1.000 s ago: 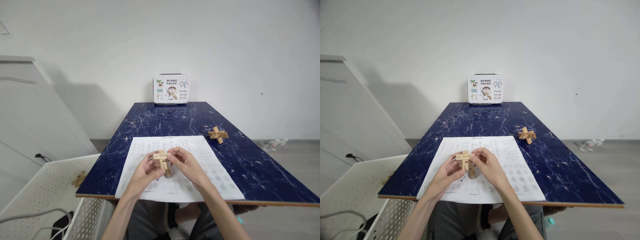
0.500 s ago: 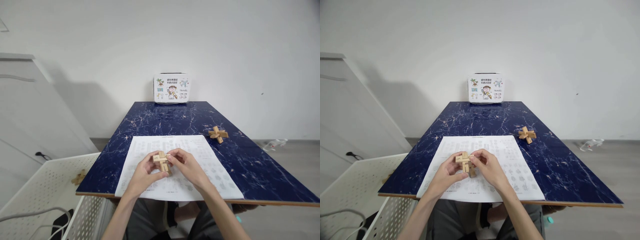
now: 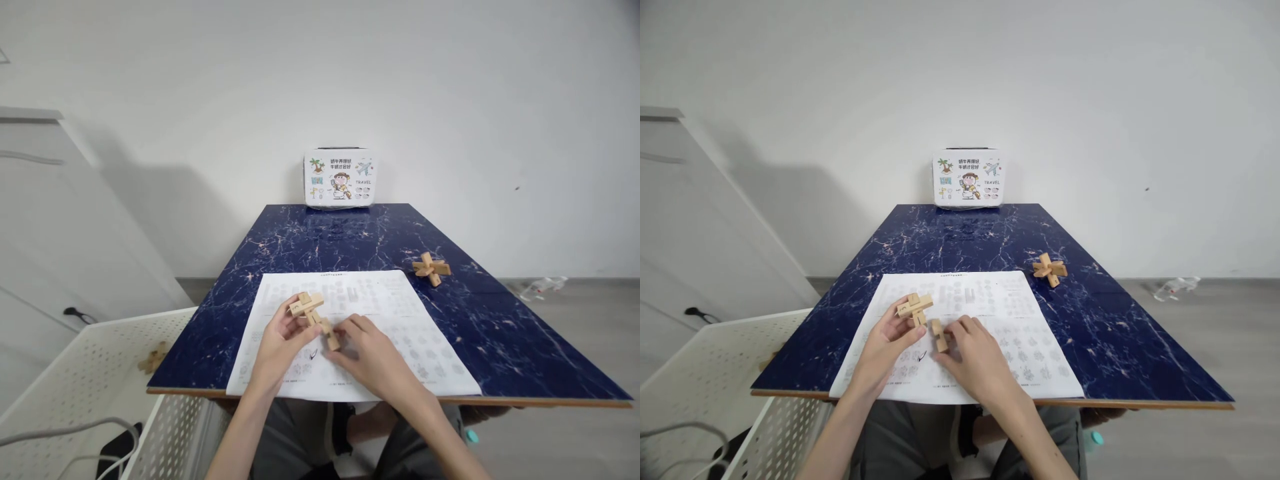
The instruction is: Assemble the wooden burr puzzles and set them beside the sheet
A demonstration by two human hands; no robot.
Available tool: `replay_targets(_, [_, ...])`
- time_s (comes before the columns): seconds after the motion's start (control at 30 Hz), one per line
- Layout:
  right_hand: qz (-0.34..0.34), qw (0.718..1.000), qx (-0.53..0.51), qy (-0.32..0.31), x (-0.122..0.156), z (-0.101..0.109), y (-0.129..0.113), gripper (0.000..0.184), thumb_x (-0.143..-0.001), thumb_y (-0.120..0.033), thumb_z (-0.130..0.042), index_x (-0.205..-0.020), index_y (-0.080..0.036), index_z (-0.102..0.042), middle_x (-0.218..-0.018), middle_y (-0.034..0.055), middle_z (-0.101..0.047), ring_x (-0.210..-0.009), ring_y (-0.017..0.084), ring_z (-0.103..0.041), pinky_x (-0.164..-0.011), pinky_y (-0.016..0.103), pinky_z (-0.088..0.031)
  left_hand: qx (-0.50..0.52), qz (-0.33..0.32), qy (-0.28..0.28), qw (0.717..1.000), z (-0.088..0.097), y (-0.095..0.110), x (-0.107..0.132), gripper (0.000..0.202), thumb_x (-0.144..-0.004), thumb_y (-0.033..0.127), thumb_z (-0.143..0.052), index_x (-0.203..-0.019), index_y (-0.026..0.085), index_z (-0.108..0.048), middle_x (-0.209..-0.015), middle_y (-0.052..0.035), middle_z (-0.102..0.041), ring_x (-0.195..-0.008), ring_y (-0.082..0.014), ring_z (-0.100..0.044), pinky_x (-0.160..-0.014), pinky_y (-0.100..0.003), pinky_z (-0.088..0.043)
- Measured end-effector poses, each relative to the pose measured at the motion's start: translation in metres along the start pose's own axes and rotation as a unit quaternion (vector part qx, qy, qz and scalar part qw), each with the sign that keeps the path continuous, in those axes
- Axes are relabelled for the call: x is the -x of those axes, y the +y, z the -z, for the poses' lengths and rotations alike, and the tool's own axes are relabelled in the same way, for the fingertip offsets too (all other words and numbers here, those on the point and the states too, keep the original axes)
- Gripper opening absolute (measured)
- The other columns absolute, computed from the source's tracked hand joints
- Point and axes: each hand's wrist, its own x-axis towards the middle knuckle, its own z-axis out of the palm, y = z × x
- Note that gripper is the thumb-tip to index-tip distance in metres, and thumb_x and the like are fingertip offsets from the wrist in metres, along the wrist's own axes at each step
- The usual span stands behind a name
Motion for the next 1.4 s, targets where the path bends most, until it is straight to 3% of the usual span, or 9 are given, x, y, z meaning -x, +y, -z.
replay_targets(0.2, [-0.033,0.998,-0.058,-0.009,-0.004,0.005,0.006,0.016,-0.101,-0.034,-0.057,-0.095,-0.022,-0.066,-0.092,0.0057,-0.072,-0.085,0.024,-0.069,-0.074,0.035,-0.05,-0.018,0.006,-0.006,1.0,-0.001,0.002,0.002,0.08,-0.071,0.032,-0.091,-0.141,0.022,-0.055,-0.13,-0.0112,-0.071,-0.117,-0.0275,-0.068,-0.105,-0.043,-0.052])
replay_targets(0.5, [-0.058,0.955,-0.286,0.062,-0.011,0.014,0.004,0.029,-0.1,-0.051,-0.057,-0.103,-0.023,-0.065,-0.102,0.0063,-0.073,-0.093,0.023,-0.07,-0.079,0.034,-0.053,-0.024,0.002,-0.026,0.999,0.002,0.001,0.001,0.078,-0.073,0.034,-0.089,-0.142,0.022,-0.055,-0.134,-0.0111,-0.07,-0.121,-0.0287,-0.067,-0.106,-0.042,-0.052])
replay_targets(0.6, [-0.07,0.91,-0.402,0.067,-0.014,0.008,0.001,0.036,-0.101,-0.057,-0.052,-0.1,-0.022,-0.061,-0.104,0.0075,-0.071,-0.095,0.023,-0.07,-0.08,0.035,-0.055,-0.022,-0.002,-0.026,0.999,0.003,-0.002,0.001,0.078,-0.073,0.034,-0.09,-0.142,0.021,-0.056,-0.132,-0.0113,-0.071,-0.12,-0.0292,-0.067,-0.106,-0.042,-0.052])
replay_targets(0.73, [-0.151,0.828,-0.54,0.003,-0.013,0.001,-0.002,0.043,-0.098,-0.066,-0.05,-0.101,-0.023,-0.052,-0.094,0.0052,-0.068,-0.062,0.017,-0.066,-0.047,0.027,-0.047,-0.026,-0.009,-0.022,0.999,0.004,-0.005,0.0,0.079,-0.073,0.035,-0.09,-0.143,0.022,-0.056,-0.131,-0.0107,-0.071,-0.118,-0.0283,-0.068,-0.106,-0.042,-0.052])
replay_targets(0.9, [-0.203,0.794,-0.571,-0.045,-0.01,0.011,-0.006,0.044,-0.093,-0.065,-0.062,-0.101,-0.022,-0.055,-0.085,0.0009,-0.063,-0.053,0.009,-0.049,-0.041,0.02,-0.027,-0.029,-0.006,-0.016,0.999,0.003,-0.004,0.0,0.08,-0.071,0.034,-0.09,-0.142,0.023,-0.056,-0.129,-0.0095,-0.072,-0.118,-0.0275,-0.067,-0.106,-0.041,-0.052])
replay_targets(1.0, [-0.185,0.816,-0.541,-0.087,-0.007,0.022,-0.008,0.038,-0.091,-0.054,-0.07,-0.11,-0.022,-0.06,-0.093,0.0023,-0.065,-0.068,0.011,-0.053,-0.056,0.022,-0.04,-0.024,-0.002,-0.022,0.999,0.001,0.001,0.003,0.076,-0.072,0.034,-0.09,-0.141,0.023,-0.058,-0.131,-0.0096,-0.071,-0.118,-0.0274,-0.067,-0.105,-0.04,-0.052])
replay_targets(1.13, [-0.121,0.884,-0.434,-0.124,-0.004,0.03,-0.007,0.037,-0.096,-0.047,-0.064,-0.124,-0.023,-0.058,-0.1,0.0052,-0.071,-0.087,0.018,-0.062,-0.084,0.032,-0.048,-0.019,0.004,-0.019,1.0,-0.002,0.005,0.004,0.078,-0.072,0.033,-0.089,-0.142,0.022,-0.057,-0.129,-0.0103,-0.071,-0.117,-0.0273,-0.068,-0.105,-0.041,-0.052])
replay_targets(1.27, [-0.096,0.957,-0.26,-0.086,-0.004,0.03,-0.003,0.027,-0.103,-0.039,-0.051,-0.123,-0.021,-0.052,-0.089,0.0057,-0.074,-0.075,0.02,-0.066,-0.079,0.036,-0.049,-0.025,-0.004,-0.028,0.999,0.0,0.001,0.003,0.081,-0.071,0.033,-0.09,-0.143,0.022,-0.056,-0.126,-0.0099,-0.072,-0.112,-0.0261,-0.069,-0.102,-0.04,-0.052])
replay_targets(1.4, [-0.073,0.991,-0.097,-0.047,-0.011,0.031,-0.003,0.013,-0.101,-0.032,-0.053,-0.107,-0.024,-0.062,-0.078,0.0027,-0.073,-0.07,0.022,-0.067,-0.068,0.032,-0.045,-0.053,-0.009,-0.04,0.998,0.0,0.001,0.004,0.079,-0.072,0.033,-0.088,-0.143,0.022,-0.055,-0.123,-0.0095,-0.073,-0.108,-0.025,-0.069,-0.096,-0.037,-0.052])
